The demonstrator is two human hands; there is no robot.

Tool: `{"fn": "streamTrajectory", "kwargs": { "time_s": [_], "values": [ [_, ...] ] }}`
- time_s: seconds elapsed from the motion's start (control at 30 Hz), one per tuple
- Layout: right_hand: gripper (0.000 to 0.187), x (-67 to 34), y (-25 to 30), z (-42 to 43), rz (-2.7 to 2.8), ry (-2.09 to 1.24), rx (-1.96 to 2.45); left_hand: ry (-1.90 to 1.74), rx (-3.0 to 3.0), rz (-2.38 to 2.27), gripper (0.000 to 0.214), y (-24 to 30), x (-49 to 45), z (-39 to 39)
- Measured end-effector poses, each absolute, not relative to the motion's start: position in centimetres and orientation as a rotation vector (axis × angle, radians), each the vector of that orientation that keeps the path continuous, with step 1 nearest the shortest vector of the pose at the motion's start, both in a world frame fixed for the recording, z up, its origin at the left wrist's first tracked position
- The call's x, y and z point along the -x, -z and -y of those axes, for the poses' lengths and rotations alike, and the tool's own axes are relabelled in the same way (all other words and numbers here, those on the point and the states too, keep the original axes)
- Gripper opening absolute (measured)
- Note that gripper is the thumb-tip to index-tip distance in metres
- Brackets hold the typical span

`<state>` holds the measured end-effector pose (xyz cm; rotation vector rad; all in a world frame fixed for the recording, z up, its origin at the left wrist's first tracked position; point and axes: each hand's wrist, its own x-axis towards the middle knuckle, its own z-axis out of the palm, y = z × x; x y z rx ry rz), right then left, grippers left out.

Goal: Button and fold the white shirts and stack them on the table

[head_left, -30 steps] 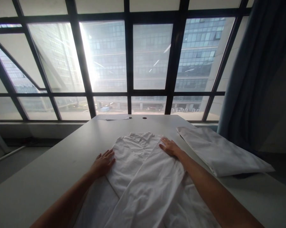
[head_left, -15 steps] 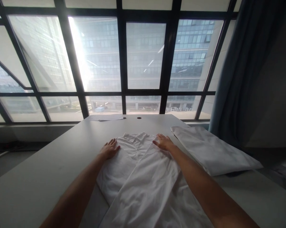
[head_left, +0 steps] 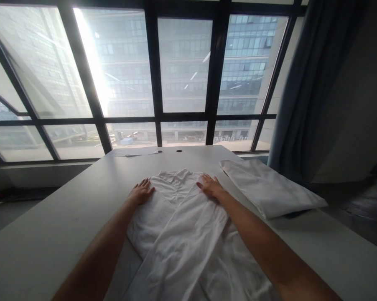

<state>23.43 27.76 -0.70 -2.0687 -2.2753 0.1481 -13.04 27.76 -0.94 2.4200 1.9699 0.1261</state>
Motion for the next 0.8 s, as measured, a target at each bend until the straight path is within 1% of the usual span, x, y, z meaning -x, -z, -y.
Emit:
{"fn": "streamTrajectory", "kwargs": {
  "time_s": [0.1, 0.2, 0.3, 0.43, 0.57, 0.8],
  "values": [
    [0.075, -23.9, 0.2, -25.0, 2.305, -0.261, 2.085, -0.220, -2.544, -2.058, 0.058, -0.1, 12.1, -26.6],
    [0.079, -24.9, 0.3, -21.7, 2.359, -0.268, 2.063, -0.329, -2.649, -2.068, 0.050, -1.1, 10.8, -24.1],
    [0.082, -25.9, 1.1, -18.6, 2.388, -0.236, 2.010, -0.232, -2.555, -1.959, 0.056, -0.7, 10.2, -20.5],
    [0.076, -26.4, 1.8, -15.9, 2.408, -0.181, 1.932, -0.160, -2.458, -1.904, 0.065, 1.2, 11.0, -16.4],
    [0.075, -26.2, 1.6, -15.8, 2.425, -0.192, 1.938, -0.154, -2.418, -1.899, 0.063, 1.8, 11.6, -15.7],
    [0.073, -26.2, 1.4, -18.9, 2.409, -0.120, 1.855, -0.133, -2.360, -1.939, 0.062, 0.9, 10.9, -18.4]
  ]
}}
